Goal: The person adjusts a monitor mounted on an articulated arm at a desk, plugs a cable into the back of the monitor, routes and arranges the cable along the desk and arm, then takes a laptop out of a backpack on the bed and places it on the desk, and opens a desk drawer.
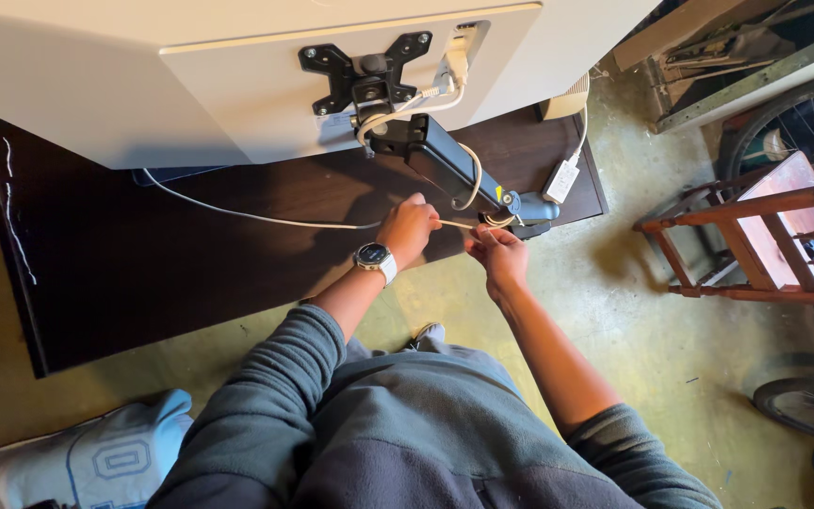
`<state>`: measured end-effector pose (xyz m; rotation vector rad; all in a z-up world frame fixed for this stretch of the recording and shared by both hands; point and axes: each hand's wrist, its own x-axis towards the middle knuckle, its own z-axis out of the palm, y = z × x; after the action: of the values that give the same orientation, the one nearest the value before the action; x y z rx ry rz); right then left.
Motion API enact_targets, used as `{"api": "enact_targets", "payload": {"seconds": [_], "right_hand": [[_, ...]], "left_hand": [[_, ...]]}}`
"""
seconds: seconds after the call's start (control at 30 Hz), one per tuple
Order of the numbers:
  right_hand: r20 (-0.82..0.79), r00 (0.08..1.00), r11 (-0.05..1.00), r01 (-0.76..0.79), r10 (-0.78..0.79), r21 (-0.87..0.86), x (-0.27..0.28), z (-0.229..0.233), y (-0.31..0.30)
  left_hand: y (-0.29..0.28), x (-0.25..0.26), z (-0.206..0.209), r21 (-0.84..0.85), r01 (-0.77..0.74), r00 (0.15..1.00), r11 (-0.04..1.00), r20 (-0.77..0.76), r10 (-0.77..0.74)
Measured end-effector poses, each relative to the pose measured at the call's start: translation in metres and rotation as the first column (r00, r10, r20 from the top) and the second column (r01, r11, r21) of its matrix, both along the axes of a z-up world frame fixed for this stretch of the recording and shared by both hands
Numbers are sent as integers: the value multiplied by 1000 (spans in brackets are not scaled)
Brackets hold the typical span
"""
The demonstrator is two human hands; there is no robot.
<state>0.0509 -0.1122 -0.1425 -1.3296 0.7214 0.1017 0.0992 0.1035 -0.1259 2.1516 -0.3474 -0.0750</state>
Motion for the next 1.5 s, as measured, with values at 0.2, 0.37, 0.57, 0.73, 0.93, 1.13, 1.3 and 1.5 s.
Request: {"api": "enact_targets", "payload": {"seconds": [0.2, 0.37, 0.57, 0.73, 0.93, 1.13, 1.3, 1.5], "right_hand": [[73, 991, 990, 108, -115, 91, -3, -7, 7], [75, 988, 985, 127, -136, 117, -6, -6, 11], [64, 988, 988, 136, -141, 77, -2, 0, 10], [-33, 997, 996, 76, -75, 38, 8, 9, 5], [-106, 993, 999, 49, -48, 6, 14, 18, 3], [-154, 986, 998, 55, -61, -44, 14, 18, 2], [-190, 980, 997, 71, -65, 25, 17, 12, -1], [-188, 971, 971, 176, -145, 163, 19, -5, -5]], "left_hand": [[-1, -16, 16, -103, -40, 995, 994, 84, 49], [-12, -26, 11, -413, -26, 999, 910, 8, 32], [-38, -53, -21, -578, -211, 905, 788, -421, -66], [-64, -57, -66, -635, -328, 801, 699, -579, -150], [-89, -46, -109, -668, -430, 748, 607, -640, -175], [-87, -33, -108, -664, -396, 868, 635, -495, 23], [-71, -28, -72, -591, -309, 884, 745, -467, -4], [-65, -20, -53, -690, -254, 927, 678, -374, -34]]}}
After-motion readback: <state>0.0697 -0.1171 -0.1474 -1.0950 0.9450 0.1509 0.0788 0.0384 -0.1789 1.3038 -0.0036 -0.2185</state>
